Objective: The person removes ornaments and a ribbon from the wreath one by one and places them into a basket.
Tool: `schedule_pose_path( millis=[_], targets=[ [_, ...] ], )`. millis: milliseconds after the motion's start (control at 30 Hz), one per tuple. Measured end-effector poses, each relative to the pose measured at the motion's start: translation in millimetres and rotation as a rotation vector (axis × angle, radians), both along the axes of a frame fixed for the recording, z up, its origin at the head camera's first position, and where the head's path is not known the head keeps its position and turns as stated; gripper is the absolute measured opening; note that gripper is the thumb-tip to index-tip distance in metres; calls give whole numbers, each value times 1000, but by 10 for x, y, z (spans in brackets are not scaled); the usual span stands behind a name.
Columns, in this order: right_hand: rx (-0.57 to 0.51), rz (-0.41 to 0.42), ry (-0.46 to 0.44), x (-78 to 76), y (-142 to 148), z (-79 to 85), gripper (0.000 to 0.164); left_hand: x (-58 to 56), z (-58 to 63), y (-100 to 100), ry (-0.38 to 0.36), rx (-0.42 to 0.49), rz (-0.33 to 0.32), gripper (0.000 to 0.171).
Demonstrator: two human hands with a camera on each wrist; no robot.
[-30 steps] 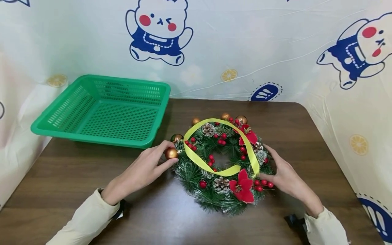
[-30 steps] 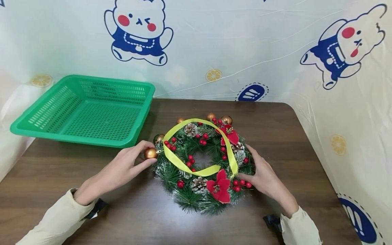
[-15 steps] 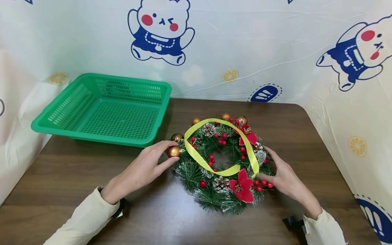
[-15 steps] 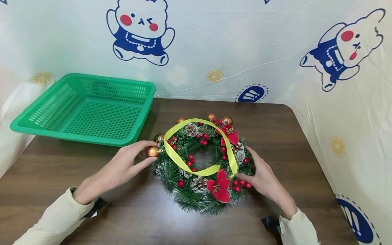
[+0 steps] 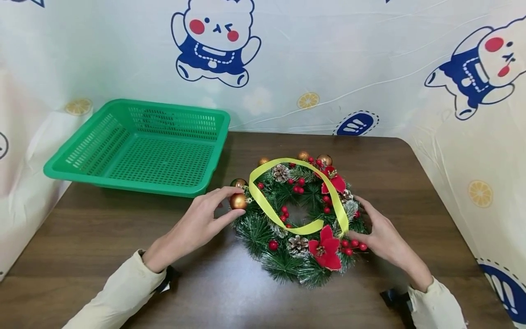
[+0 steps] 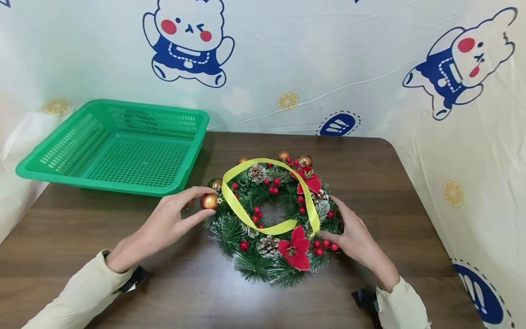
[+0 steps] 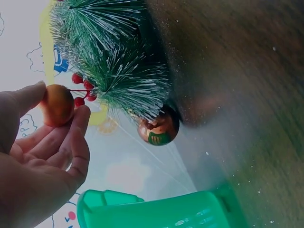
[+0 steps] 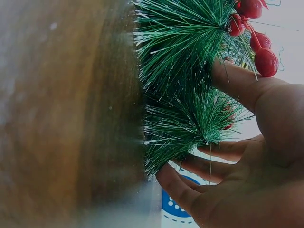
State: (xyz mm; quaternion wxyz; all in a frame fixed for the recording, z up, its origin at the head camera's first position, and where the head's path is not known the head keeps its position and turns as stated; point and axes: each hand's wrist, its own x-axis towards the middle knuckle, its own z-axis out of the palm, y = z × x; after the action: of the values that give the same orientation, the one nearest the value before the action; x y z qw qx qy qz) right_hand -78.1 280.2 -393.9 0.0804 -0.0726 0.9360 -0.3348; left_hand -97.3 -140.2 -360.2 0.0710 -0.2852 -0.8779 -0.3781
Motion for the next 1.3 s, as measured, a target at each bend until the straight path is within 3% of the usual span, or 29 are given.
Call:
schedule_pose_path(
  millis=[367, 567, 867, 1133, 1300],
  targets=[
    [9, -3, 5, -7, 24, -2, 95, -24, -45, 59, 74, 10, 46, 44],
    [8, -2, 5, -19, 26, 0, 96, -2, -18, 88, 173, -35, 38, 47],
    [-1, -4, 0, -30, 25, 5, 95, -68, 55, 162, 289, -67, 40, 42],
    [1, 5, 5, -14, 11, 0, 95, -88, 139, 60, 303, -64, 78, 42],
    [2, 2, 0, 4, 12, 0, 94, -93, 134, 64, 261, -85, 60, 39]
  ],
)
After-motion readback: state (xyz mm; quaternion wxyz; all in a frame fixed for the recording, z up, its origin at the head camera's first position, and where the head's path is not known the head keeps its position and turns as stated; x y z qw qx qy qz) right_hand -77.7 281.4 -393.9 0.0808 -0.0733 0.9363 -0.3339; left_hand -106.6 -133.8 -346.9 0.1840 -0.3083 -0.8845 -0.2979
